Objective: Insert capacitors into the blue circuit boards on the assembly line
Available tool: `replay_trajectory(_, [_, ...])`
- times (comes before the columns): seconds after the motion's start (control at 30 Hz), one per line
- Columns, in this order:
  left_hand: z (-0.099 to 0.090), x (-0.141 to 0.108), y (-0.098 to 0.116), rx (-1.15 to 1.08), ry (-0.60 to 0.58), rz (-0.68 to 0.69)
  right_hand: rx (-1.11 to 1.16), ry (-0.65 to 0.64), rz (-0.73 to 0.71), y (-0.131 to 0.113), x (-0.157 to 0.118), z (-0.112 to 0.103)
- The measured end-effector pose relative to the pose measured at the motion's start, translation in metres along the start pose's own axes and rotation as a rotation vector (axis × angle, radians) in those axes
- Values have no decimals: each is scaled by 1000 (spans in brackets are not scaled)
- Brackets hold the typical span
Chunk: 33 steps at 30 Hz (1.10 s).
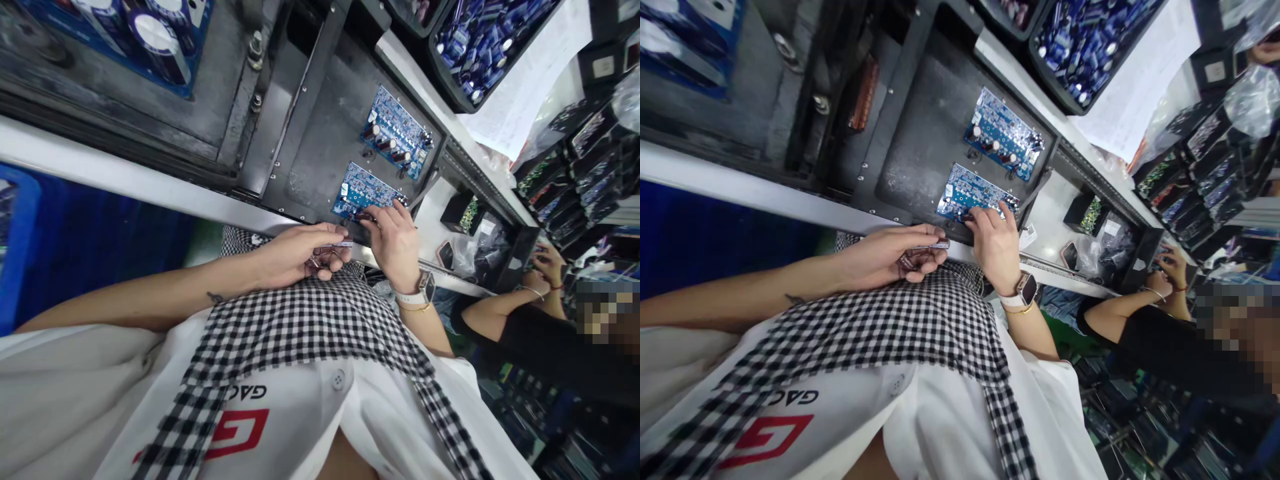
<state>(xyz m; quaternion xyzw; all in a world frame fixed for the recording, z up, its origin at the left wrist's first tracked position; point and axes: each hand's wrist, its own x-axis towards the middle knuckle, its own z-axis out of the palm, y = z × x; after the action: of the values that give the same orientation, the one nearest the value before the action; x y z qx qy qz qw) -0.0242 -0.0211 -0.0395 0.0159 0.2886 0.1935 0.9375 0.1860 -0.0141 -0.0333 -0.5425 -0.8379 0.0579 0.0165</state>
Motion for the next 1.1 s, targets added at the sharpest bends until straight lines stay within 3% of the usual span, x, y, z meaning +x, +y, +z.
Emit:
replay_trajectory(0.27, [-3,2,-1,26,-37,-3,-6,9,-42,4,1,0])
replay_trajectory(0.43, [-2,2,-2,44,-15,26,-16,25,-146,6,-1,4])
replay_trajectory(0.57, [-1,0,-2,12,-16,56,142,86,-45,-7,-4,-8])
replay_trajectory(0.7, [0,-2,-2,20,-39,76,350,17,-43,-28,0,-22])
replay_trajectory(0.93, [-2,-4,-1,67,-43,-54,144,75,6,-24,21,6])
replay_trajectory(1.1, [-3,-10,4,237,-56,-71,105,57,-35,-24,24,7])
